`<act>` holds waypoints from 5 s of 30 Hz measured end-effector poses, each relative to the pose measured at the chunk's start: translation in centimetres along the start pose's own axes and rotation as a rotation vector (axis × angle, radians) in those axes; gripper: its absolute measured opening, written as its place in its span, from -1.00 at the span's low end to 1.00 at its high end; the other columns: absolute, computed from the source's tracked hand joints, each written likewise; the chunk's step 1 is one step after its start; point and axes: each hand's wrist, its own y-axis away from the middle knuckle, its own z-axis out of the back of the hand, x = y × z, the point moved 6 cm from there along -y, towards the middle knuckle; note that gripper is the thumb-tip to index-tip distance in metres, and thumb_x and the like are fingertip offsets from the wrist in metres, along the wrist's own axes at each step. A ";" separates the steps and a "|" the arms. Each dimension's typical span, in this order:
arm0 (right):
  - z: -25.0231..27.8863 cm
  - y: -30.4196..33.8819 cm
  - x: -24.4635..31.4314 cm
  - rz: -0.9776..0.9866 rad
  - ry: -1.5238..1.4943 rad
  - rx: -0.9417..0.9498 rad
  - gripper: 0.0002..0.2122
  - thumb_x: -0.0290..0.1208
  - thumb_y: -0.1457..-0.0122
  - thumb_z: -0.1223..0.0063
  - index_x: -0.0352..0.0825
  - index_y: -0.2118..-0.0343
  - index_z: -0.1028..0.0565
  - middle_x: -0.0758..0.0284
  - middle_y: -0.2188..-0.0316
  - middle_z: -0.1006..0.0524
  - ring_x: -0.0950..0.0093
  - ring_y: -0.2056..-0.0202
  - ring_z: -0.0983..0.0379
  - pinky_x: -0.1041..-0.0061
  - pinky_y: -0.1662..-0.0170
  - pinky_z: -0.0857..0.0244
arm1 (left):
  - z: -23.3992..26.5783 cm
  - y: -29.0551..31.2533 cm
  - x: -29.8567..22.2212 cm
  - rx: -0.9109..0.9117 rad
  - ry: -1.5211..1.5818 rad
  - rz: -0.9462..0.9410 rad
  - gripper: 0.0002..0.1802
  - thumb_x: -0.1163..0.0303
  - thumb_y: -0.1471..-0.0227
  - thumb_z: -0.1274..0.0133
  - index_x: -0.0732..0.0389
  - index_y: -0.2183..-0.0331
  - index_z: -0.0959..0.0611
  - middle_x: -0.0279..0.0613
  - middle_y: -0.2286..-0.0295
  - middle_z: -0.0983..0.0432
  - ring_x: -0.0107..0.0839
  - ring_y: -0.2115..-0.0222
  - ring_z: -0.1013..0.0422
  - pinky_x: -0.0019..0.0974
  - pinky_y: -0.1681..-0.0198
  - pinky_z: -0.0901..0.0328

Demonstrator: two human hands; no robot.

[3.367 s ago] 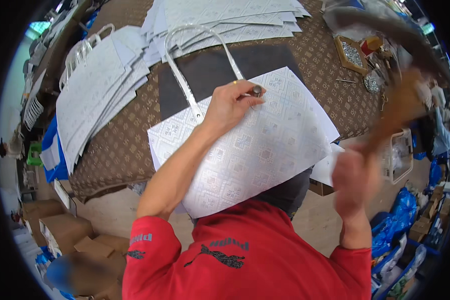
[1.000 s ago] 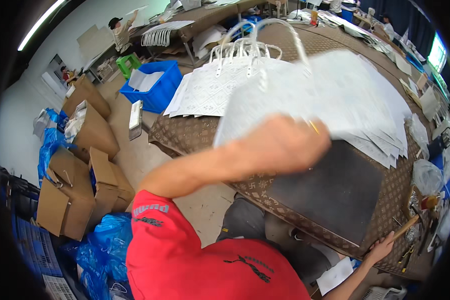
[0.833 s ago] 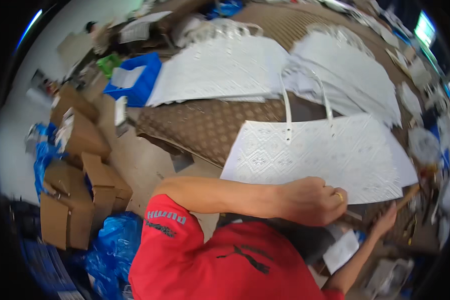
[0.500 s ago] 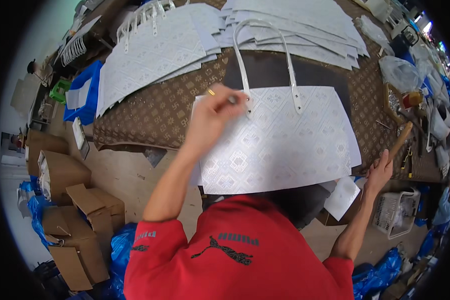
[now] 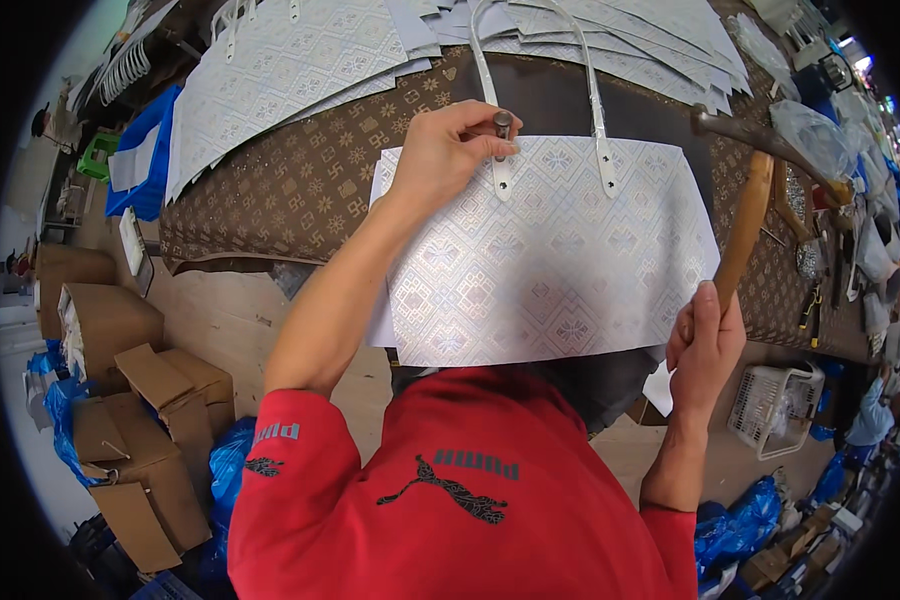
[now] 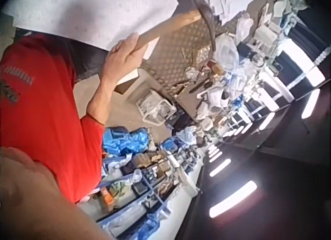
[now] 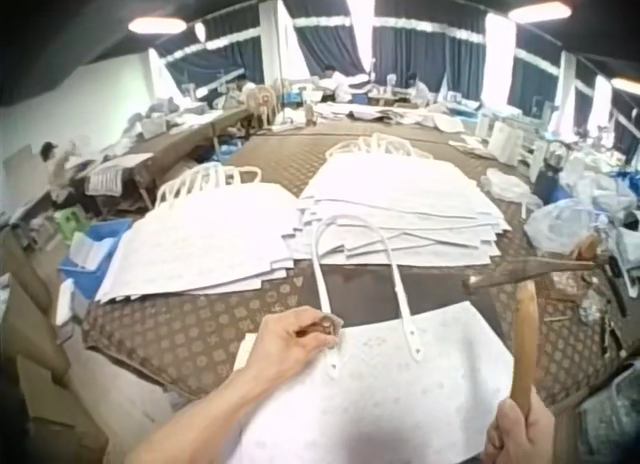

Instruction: Using a hammer to secure rivets or studs onto white tote bags in a factory environment.

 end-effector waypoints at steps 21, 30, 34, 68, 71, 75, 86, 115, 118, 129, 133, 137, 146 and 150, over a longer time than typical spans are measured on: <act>-5.0 -0.1 5.9 0.257 0.625 0.356 -0.78 -0.36 -0.33 -0.09 -0.36 0.39 -0.37 0.39 0.69 -0.26 0.68 0.64 -0.13 0.57 0.58 -0.04 | 0.5 1.3 0.4 -0.013 0.159 0.057 -0.83 0.60 -0.04 -0.20 0.34 0.25 -0.70 -0.24 0.32 -0.65 -0.52 0.28 -0.54 -0.42 0.15 -0.42; -2.5 1.1 4.6 0.167 0.509 0.267 -0.85 -0.38 -0.36 -0.03 -0.29 0.35 -0.40 0.61 0.64 -0.27 0.84 0.64 -0.10 0.75 0.60 0.05 | -0.3 2.6 -0.5 0.059 0.047 0.047 -0.82 0.65 -0.01 -0.20 0.33 0.26 -0.71 -0.28 0.35 -0.63 -0.54 0.31 -0.52 -0.44 0.16 -0.41; -2.6 2.1 7.4 0.303 0.442 0.195 -0.85 -0.38 -0.36 -0.02 -0.29 0.35 -0.41 0.60 0.66 -0.27 0.83 0.65 -0.11 0.76 0.60 0.06 | -0.3 3.1 -0.6 0.069 -0.030 0.016 -0.81 0.64 0.00 -0.21 0.31 0.26 -0.72 -0.30 0.38 -0.62 -0.56 0.34 -0.50 -0.45 0.19 -0.40; 4.9 -0.8 7.9 0.319 0.331 -0.168 -0.83 -0.35 -0.39 0.06 -0.33 0.30 -0.38 0.60 0.65 -0.22 0.80 0.72 -0.05 0.75 0.68 0.12 | -11.6 -5.5 -1.3 0.187 0.001 -0.041 -0.81 0.58 -0.05 -0.22 0.32 0.22 -0.71 -0.27 0.36 -0.64 -0.54 0.30 -0.53 -0.45 0.15 -0.40; 4.9 -0.6 11.5 0.435 -0.029 -0.148 -0.76 -0.33 -0.35 0.04 -0.43 0.35 -0.39 0.40 0.64 -0.32 0.74 0.70 -0.15 0.71 0.67 0.03 | -11.6 -5.3 -1.1 0.190 -0.001 -0.026 -0.82 0.60 -0.06 -0.21 0.32 0.22 -0.71 -0.32 0.36 -0.62 -0.57 0.31 -0.51 -0.46 0.15 -0.39; 5.2 -0.9 12.7 0.533 -0.026 -0.041 -0.75 -0.33 -0.34 0.08 -0.45 0.38 -0.36 0.38 0.62 -0.28 0.75 0.72 -0.11 0.76 0.70 0.06 | -11.6 -5.4 -1.3 0.194 -0.008 -0.050 -0.82 0.59 -0.07 -0.21 0.31 0.22 -0.71 -0.31 0.36 -0.61 -0.56 0.30 -0.51 -0.45 0.15 -0.39; 1.4 -3.8 4.9 0.263 0.674 0.213 -0.79 -0.32 -0.33 -0.07 -0.36 0.35 -0.43 0.36 0.70 -0.33 0.54 0.69 -0.22 0.52 0.61 -0.07 | -11.4 -4.5 -0.4 0.219 0.009 -0.066 -0.83 0.60 -0.08 -0.20 0.34 0.22 -0.70 -0.25 0.30 -0.62 -0.51 0.27 -0.54 -0.42 0.11 -0.43; 5.3 -2.2 2.9 0.082 0.226 -0.016 -0.78 -0.26 -0.37 -0.01 -0.22 0.41 -0.35 0.56 0.69 -0.21 0.74 0.77 -0.05 0.67 0.74 0.09 | -8.2 -4.2 -1.2 0.206 -0.152 0.029 -0.49 0.30 -0.06 -0.26 0.35 0.01 -0.55 -0.05 0.26 -0.51 -0.28 0.26 -0.53 -0.26 0.20 -0.39; 8.1 -5.1 -0.5 -0.043 0.098 -0.096 -0.76 -0.22 -0.39 0.03 -0.19 0.40 -0.34 0.58 0.69 -0.21 0.76 0.78 -0.04 0.67 0.76 0.10 | -6.8 -2.3 -2.4 0.214 -0.665 -0.059 -0.43 0.22 -0.03 -0.28 0.38 0.02 -0.52 0.12 0.18 -0.47 -0.02 0.22 -0.53 -0.10 0.15 -0.40; 12.6 -12.5 -8.0 -0.040 -0.184 -0.325 -0.71 -0.14 -0.39 0.04 -0.12 0.44 -0.26 0.60 0.73 -0.14 0.76 0.79 -0.03 0.65 0.79 0.13 | -2.9 -6.5 -11.7 0.184 -1.030 -0.066 -0.63 0.20 0.10 -0.34 0.27 0.32 -0.64 -0.05 0.35 -0.52 0.03 0.25 -0.47 -0.02 0.20 -0.33; 12.2 -12.6 -7.9 -0.054 -0.185 -0.353 -0.71 -0.12 -0.39 0.05 -0.11 0.44 -0.26 0.61 0.73 -0.12 0.75 0.79 -0.01 0.65 0.80 0.13 | -2.2 -17.6 -21.8 -0.426 -1.148 -0.728 -0.70 0.27 0.04 -0.25 0.24 0.27 -0.66 0.07 0.17 -0.53 0.08 0.21 -0.53 0.06 0.20 -0.41; 12.4 -12.5 -8.6 -0.056 -0.168 -0.318 -0.71 -0.11 -0.39 0.04 -0.11 0.43 -0.25 0.61 0.73 -0.11 0.76 0.79 -0.01 0.65 0.80 0.14 | -2.3 -22.9 -21.0 -0.433 -1.149 -0.516 -0.68 0.24 -0.04 -0.22 0.18 0.18 -0.66 -0.01 0.18 -0.57 0.01 0.15 -0.53 0.02 0.15 -0.41; 11.9 -13.4 -8.0 -0.003 -0.158 -0.363 -0.71 -0.12 -0.40 0.05 -0.12 0.43 -0.29 0.62 0.72 -0.11 0.79 0.77 0.03 0.66 0.78 0.16 | 16.5 -6.0 -3.0 -0.301 -1.351 -0.114 -0.70 0.27 -0.09 -0.14 0.08 0.12 -0.67 -0.11 0.19 -0.59 -0.04 0.22 -0.55 -0.01 0.22 -0.44; 12.6 -13.3 -8.8 0.019 -0.100 -0.365 -0.72 -0.12 -0.40 0.04 -0.12 0.43 -0.31 0.62 0.72 -0.12 0.80 0.77 0.04 0.66 0.77 0.16 | 18.3 -2.4 -1.7 -0.152 -1.459 -0.004 -0.73 0.23 -0.11 -0.13 0.10 0.15 -0.66 -0.12 0.16 -0.59 -0.02 0.31 -0.57 -0.02 0.30 -0.45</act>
